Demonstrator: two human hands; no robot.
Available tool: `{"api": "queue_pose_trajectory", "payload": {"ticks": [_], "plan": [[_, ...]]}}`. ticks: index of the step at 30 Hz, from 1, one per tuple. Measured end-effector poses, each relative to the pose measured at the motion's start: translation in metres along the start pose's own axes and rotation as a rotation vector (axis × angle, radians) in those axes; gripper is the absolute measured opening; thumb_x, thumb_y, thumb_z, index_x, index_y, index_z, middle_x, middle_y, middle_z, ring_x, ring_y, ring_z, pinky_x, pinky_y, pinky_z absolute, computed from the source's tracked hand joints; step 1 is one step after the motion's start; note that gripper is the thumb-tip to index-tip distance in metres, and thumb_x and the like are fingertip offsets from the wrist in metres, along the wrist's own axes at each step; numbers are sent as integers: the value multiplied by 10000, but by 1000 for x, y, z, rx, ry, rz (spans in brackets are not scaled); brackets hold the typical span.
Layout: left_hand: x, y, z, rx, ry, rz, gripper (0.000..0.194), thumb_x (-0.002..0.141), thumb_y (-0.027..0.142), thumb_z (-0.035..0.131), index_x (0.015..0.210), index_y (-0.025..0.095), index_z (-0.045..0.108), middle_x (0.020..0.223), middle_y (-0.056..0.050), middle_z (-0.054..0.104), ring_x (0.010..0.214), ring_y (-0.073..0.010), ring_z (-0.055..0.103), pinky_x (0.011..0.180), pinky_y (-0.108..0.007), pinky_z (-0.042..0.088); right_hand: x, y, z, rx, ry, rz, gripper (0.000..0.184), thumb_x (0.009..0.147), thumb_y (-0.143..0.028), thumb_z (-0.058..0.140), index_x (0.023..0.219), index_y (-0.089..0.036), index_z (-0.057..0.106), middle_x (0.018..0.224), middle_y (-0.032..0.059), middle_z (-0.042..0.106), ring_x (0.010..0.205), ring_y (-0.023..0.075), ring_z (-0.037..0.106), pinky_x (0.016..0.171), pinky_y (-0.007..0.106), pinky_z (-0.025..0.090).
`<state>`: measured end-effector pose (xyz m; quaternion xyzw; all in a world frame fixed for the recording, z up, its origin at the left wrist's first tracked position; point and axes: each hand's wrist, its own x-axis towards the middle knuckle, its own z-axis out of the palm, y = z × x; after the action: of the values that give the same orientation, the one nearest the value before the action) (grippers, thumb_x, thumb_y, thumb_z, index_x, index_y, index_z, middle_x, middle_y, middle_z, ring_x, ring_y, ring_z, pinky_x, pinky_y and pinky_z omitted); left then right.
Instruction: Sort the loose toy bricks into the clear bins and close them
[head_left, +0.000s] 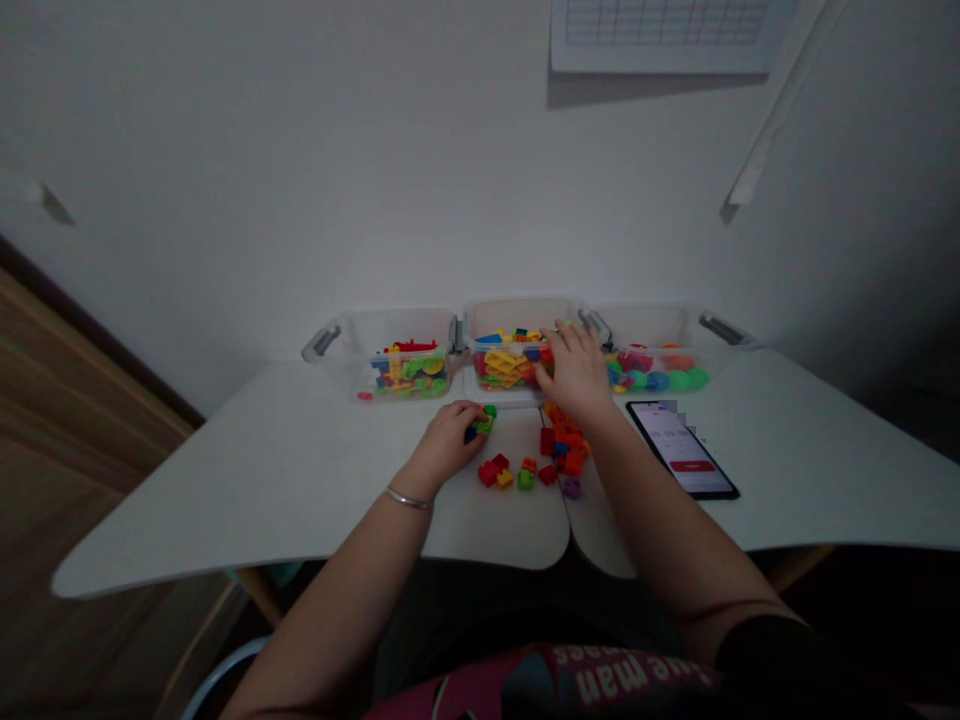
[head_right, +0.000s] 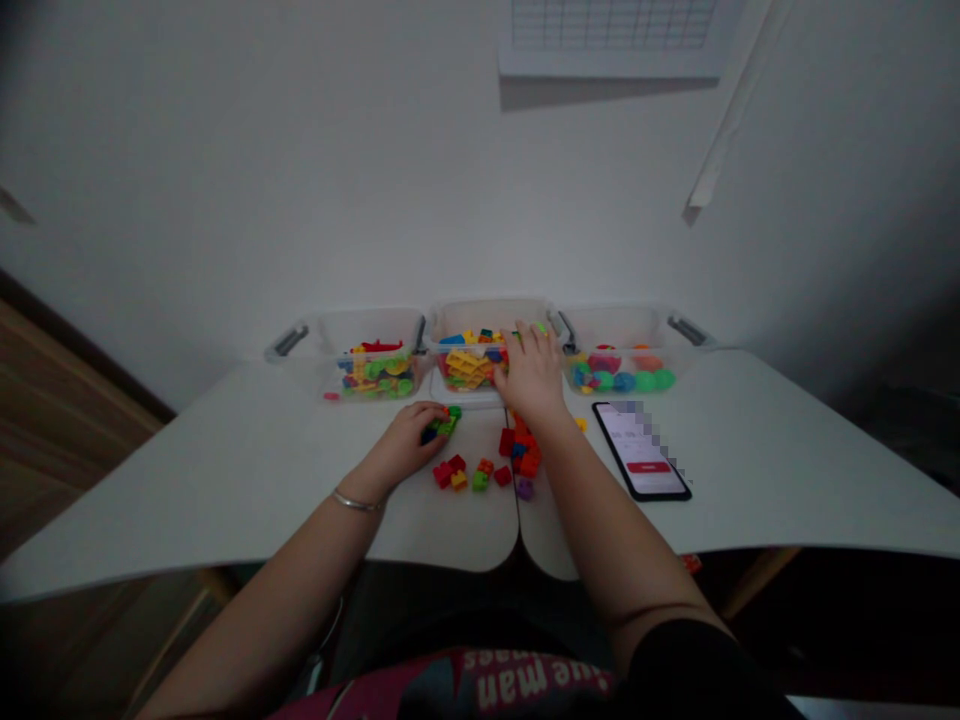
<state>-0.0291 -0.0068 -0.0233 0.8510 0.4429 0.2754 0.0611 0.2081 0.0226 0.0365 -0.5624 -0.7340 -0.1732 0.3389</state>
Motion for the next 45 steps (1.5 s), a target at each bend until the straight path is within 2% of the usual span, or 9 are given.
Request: {"api": "queue_pose_trajectory", "payload": {"ticks": [3,6,12,16,20,26,35,42,45], "plan": [[0,0,0,6,6,-13,278,823,176,650,1101,176,627,1163,-117,652,1094,-260,595,1016,-442,485,-7,-7,-1,97,86,-34,463,860,-247,554,1307,-130,575,1444,166,509,1369,357,403,1167,600,256],[0,0,0,18,26,-28,324,811,175,661,1132,164,610,1160,-120,656,1101,-263,595,1021,-434,482,-18,-16,1,262,104,-145,413,872,-187,512,1275,-155,598,1379,152,560,1319,299,469,1153,522,341],[-1,1,0,60,63,-73,350,806,202,669,1149,169,602,1132,-115,668,1076,-265,613,985,-429,501,-33,-21,23,515,-203,-385,350,867,-152,534,1199,-177,643,1233,135,641,1177,244,582,1023,441,492],[-1,-1,2,36,91,-127,409,804,243,692,1189,154,585,1158,-133,670,1088,-276,624,982,-435,506,-39,-21,39,583,-378,-394,303,848,-133,570,1128,-178,674,1188,118,666,1146,233,597,1024,441,484],[-1,-5,6,0,128,-160,617,795,272,715,1344,126,474,1261,-176,633,1165,-294,606,1014,-454,492,-42,-25,40,650,-442,-329,377,839,-135,600,1212,-183,634,1251,116,646,1210,221,567,1068,430,448],[-3,-7,8,0,135,-148,680,791,294,722,1386,129,436,1323,-196,598,1207,-315,587,1039,-487,476,-43,-28,35,622,-549,-295,381,838,-133,617,1215,-184,637,1269,115,652,1187,225,598,1056,419,459],[-2,-11,12,39,116,-136,633,780,277,726,1345,124,485,1327,-187,599,1213,-316,582,1061,-471,464,-46,-27,36,502,-546,-288,473,850,-134,598,1321,-183,589,1381,128,597,1290,245,544,1121,456,401],[-2,-8,10,60,95,-109,525,792,252,700,1283,139,549,1245,-156,641,1171,-300,594,1036,-466,477,-41,-28,27,322,-504,-340,297,834,-103,577,1107,-167,678,1132,106,701,1080,242,608,968,403,476],[-1,-6,7,58,61,-81,415,802,248,683,1201,159,612,1183,-132,659,1135,-284,601,1037,-452,474,-39,-27,25,268,-480,-299,249,834,-72,538,1005,-160,696,1038,108,693,1015,241,606,908,376,485]]}}
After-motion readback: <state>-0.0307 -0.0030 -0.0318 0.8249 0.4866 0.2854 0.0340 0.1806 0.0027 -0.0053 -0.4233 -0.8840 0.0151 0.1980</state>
